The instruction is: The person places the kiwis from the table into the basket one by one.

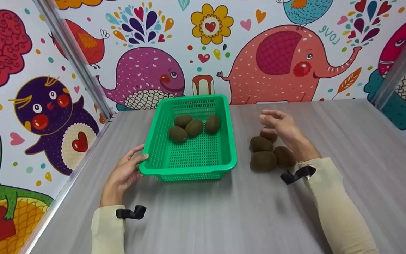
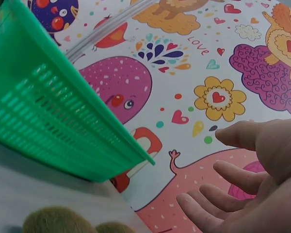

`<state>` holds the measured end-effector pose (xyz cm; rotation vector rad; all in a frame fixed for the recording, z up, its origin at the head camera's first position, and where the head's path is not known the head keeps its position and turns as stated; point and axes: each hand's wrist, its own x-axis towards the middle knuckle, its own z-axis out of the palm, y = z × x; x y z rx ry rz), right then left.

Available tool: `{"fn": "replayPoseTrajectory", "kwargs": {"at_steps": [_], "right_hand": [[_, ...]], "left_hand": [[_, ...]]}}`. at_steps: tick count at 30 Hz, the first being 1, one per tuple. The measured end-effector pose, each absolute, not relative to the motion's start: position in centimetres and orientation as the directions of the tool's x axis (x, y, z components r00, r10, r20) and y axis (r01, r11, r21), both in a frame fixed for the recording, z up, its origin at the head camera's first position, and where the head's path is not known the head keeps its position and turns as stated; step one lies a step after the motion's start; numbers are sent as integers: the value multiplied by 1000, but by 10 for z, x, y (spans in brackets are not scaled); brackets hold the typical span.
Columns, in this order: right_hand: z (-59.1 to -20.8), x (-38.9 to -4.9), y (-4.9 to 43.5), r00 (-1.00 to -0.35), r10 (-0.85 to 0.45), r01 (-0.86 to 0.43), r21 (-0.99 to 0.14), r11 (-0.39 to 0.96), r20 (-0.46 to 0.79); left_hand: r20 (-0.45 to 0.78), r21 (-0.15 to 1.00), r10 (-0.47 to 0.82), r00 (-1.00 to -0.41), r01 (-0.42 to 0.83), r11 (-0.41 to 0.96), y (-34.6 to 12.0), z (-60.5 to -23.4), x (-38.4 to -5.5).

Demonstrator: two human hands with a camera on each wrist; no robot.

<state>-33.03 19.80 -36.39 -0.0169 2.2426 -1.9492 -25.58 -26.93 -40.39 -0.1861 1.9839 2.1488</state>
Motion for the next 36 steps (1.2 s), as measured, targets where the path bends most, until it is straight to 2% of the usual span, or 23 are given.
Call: {"fn": "replayPoseTrajectory", "kwargs": {"at_steps": [12, 17, 36], "right_hand": [[-371, -339, 218, -990, 2, 136, -957, 257, -141], [-373, -345, 221, -986, 49, 165, -951, 262, -158], [-395, -364, 222, -919, 135, 392, -890, 232, -370]], "left_hand": [[-233, 971, 53, -971, -235, -37, -270, -406, -255], [-232, 972, 50, -971, -233, -25, -270, -405, -254], [-225, 974, 47, -973, -226, -28, -270, -405, -255]]}}
